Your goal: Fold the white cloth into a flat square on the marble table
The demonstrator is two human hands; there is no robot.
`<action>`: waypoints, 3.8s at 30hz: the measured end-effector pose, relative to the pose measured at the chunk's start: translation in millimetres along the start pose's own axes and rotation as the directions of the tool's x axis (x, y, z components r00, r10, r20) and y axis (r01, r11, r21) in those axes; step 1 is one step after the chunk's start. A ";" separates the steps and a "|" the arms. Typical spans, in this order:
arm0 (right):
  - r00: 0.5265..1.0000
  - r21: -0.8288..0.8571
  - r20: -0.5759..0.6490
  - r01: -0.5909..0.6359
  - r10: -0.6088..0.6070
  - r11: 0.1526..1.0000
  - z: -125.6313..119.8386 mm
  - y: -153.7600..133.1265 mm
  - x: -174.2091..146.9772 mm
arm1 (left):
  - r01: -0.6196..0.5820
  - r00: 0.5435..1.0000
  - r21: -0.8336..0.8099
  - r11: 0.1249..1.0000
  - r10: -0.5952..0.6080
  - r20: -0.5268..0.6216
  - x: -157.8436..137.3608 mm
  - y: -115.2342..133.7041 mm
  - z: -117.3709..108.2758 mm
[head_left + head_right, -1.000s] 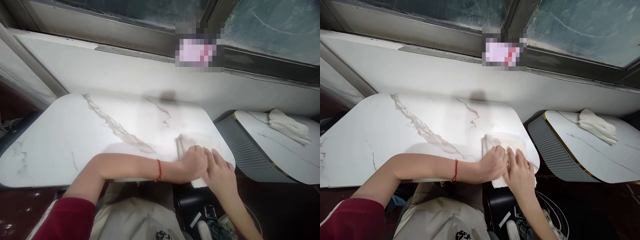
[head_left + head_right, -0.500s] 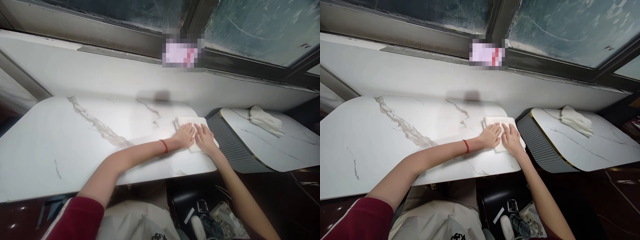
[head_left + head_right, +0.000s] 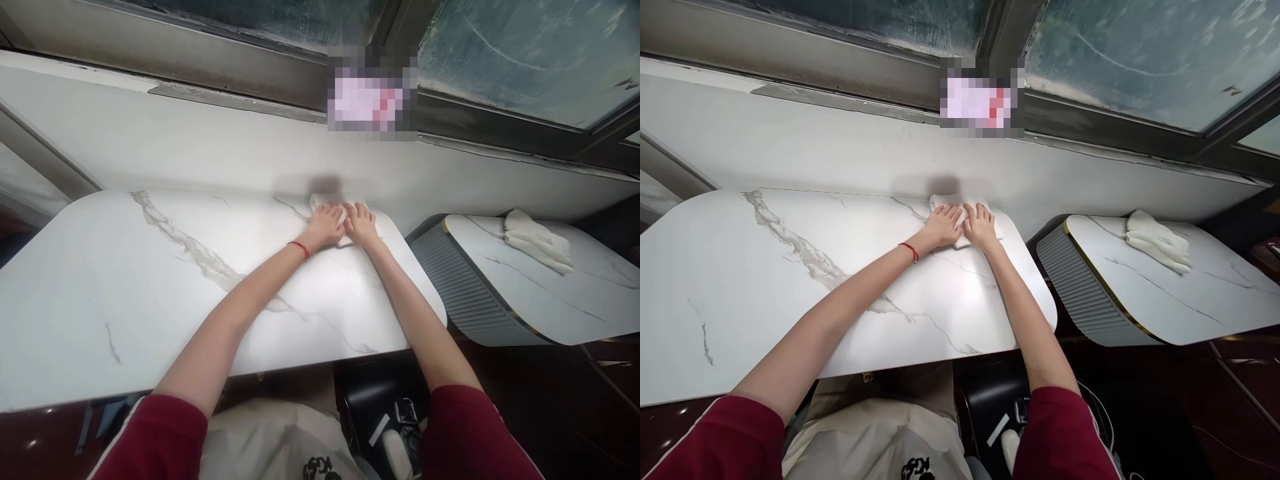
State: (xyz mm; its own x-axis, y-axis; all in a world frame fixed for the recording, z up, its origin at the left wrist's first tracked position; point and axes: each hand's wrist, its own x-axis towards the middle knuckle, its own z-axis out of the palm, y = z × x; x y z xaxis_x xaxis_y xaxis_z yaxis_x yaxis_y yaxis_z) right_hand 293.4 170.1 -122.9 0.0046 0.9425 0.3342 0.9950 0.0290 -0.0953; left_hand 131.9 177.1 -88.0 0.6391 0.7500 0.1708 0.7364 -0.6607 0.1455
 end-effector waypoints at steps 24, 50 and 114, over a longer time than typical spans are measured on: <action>0.969 -0.167 0.079 0.243 -0.233 0.955 -71.2 -89.8 -122.2 | -0.330 0.944 0.144 0.933 0.327 0.043 -132.8 -0.2 -55.9; 0.946 0.088 0.114 0.295 -0.304 0.951 -36.1 -149.9 -88.8 | 0.040 0.950 0.259 0.965 -0.117 0.289 -154.0 -21.3 -94.8; 0.863 -0.096 0.088 0.504 -0.497 0.859 -84.9 -192.2 -179.0 | -0.305 0.950 0.020 0.952 0.306 -0.061 -242.9 -56.2 -91.0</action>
State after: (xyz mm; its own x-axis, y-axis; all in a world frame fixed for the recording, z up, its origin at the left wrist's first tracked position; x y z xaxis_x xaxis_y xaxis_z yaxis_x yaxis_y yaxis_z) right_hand 109.8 -32.5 -84.9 -0.4991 0.8287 0.2533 0.8661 0.4678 0.1761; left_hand -84.9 29.1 -48.9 0.8186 0.5087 0.2667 0.5109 -0.8571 0.0668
